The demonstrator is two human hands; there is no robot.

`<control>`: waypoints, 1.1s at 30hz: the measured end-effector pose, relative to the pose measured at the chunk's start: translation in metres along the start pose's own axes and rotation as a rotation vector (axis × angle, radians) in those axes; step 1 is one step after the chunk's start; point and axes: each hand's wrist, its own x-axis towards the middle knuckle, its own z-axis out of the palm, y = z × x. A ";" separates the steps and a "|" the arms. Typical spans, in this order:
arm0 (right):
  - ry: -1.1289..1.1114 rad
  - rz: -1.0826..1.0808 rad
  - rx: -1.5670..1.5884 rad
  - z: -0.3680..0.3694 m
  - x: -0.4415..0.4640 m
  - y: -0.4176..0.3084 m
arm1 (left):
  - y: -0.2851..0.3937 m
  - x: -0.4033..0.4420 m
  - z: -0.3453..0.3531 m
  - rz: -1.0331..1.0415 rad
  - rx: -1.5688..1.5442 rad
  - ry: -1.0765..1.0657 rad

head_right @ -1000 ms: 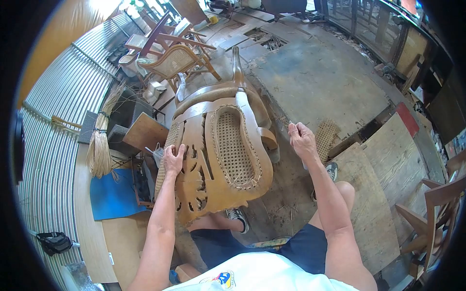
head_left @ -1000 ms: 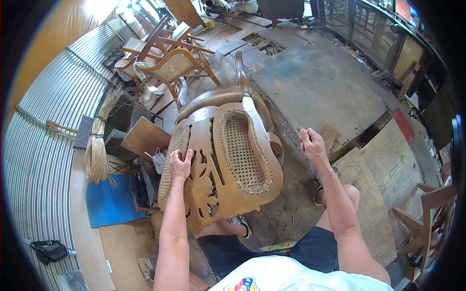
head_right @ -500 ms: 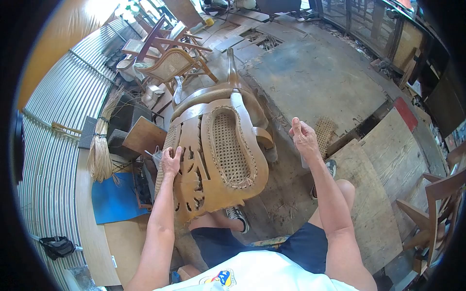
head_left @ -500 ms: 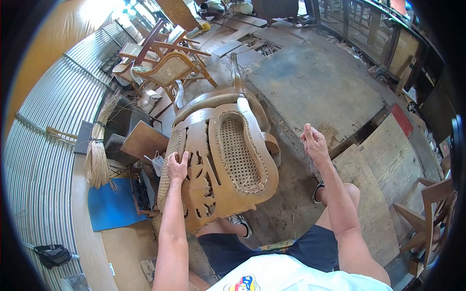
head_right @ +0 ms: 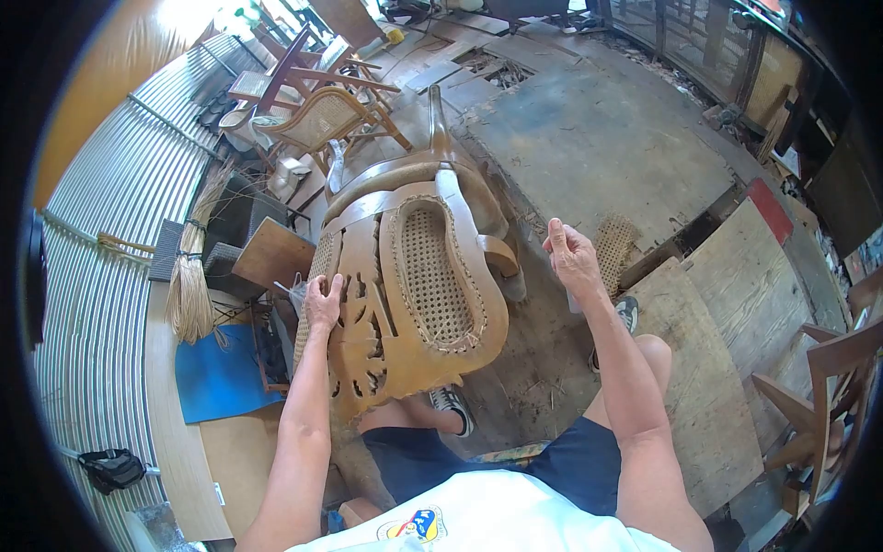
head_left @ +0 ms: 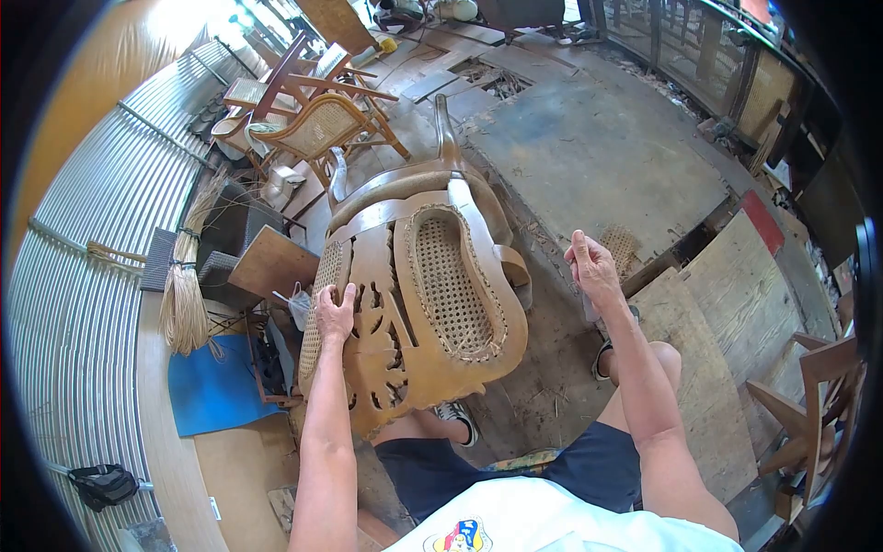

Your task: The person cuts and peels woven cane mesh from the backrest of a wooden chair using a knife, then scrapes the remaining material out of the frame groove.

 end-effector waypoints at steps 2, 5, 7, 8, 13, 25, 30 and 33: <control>0.003 0.002 -0.003 0.000 -0.002 0.001 | -0.001 -0.001 0.000 -0.004 0.006 -0.006; -0.002 -0.002 -0.004 0.000 -0.001 -0.001 | -0.001 -0.001 0.001 -0.009 -0.003 -0.001; -0.013 -0.017 -0.010 -0.001 -0.001 0.000 | -0.001 -0.001 0.001 -0.003 0.006 0.008; -0.012 -0.014 -0.009 -0.002 -0.001 0.000 | -0.001 -0.001 0.001 -0.003 0.008 0.006; -0.016 -0.016 -0.021 -0.001 0.000 0.002 | -0.005 0.001 0.003 -0.016 -0.014 0.004; -0.046 -0.034 -0.025 -0.001 0.000 0.002 | -0.006 0.004 0.004 0.008 0.023 0.025; -0.014 0.004 -0.005 0.001 -0.003 0.002 | 0.004 -0.001 0.001 -0.023 -0.005 0.004; -0.055 0.018 -0.009 0.005 -0.003 -0.006 | 0.003 -0.003 -0.002 -0.010 0.031 0.039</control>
